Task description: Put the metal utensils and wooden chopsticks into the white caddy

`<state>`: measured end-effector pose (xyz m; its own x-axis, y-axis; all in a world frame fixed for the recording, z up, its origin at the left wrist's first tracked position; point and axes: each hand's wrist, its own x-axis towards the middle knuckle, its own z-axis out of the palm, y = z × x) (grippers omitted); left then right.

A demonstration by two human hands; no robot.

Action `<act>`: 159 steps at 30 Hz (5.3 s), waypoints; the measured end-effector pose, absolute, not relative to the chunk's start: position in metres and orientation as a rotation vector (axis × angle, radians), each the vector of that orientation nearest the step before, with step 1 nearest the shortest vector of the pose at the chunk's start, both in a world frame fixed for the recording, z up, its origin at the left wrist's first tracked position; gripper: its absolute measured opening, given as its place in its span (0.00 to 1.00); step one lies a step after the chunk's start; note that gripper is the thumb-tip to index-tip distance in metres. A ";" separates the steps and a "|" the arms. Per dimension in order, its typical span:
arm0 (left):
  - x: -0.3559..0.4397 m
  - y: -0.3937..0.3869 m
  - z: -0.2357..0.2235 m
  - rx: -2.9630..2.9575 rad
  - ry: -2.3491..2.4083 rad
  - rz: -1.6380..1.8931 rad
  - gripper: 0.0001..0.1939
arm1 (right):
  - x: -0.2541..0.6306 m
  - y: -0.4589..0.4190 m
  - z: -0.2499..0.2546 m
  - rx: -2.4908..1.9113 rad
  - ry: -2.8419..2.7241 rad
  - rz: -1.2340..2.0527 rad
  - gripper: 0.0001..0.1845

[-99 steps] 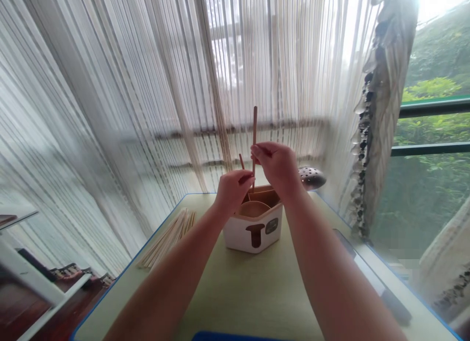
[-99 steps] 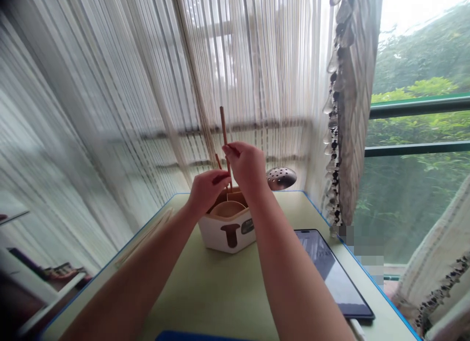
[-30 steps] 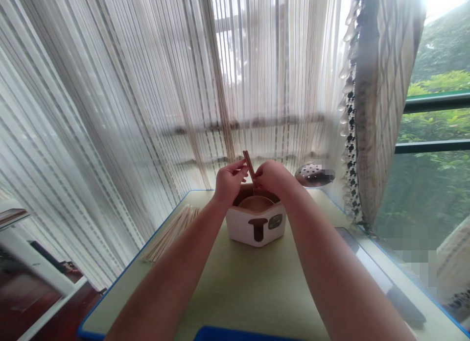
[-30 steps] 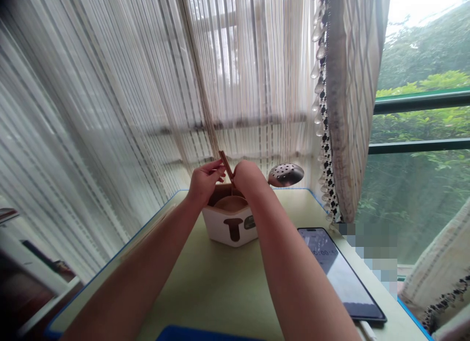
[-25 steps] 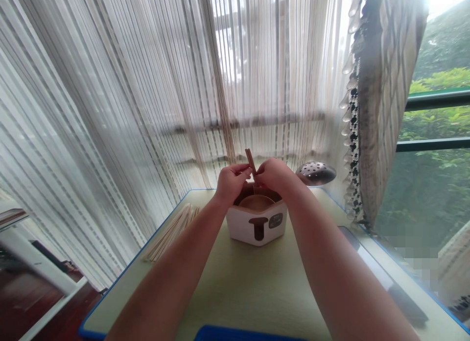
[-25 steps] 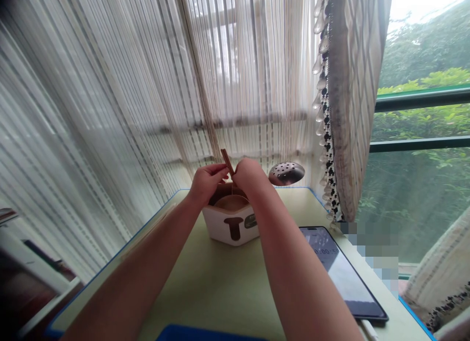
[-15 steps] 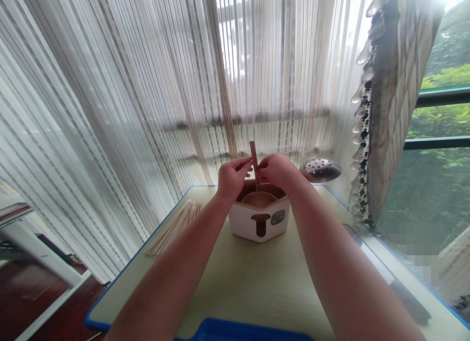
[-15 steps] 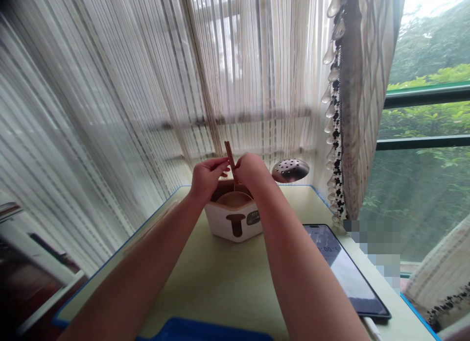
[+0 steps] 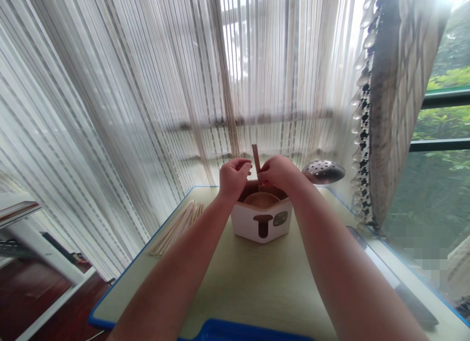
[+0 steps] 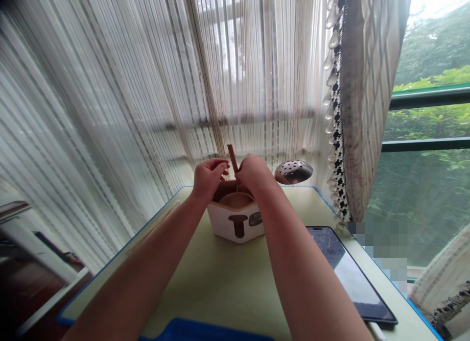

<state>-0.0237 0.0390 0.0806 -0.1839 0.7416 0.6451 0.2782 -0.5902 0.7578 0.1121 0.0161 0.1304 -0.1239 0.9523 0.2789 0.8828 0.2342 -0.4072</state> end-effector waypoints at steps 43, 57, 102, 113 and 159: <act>-0.214 -0.007 -0.003 1.488 2.590 0.950 0.14 | -0.040 -0.017 -0.037 -0.548 -2.586 0.267 0.15; -0.212 -0.006 -0.002 1.498 2.595 0.932 0.13 | -0.041 -0.007 -0.036 -0.534 -2.591 0.282 0.10; -0.111 -0.044 0.030 2.214 1.110 2.022 0.10 | 0.030 -0.057 0.133 -0.564 -1.859 0.162 0.05; -0.070 -0.051 0.015 1.871 1.193 1.879 0.10 | 0.064 -0.054 0.151 -0.727 -2.045 0.278 0.12; -0.015 0.028 0.074 2.389 1.334 1.691 0.07 | 0.114 0.003 0.148 -0.922 -1.810 -0.194 0.09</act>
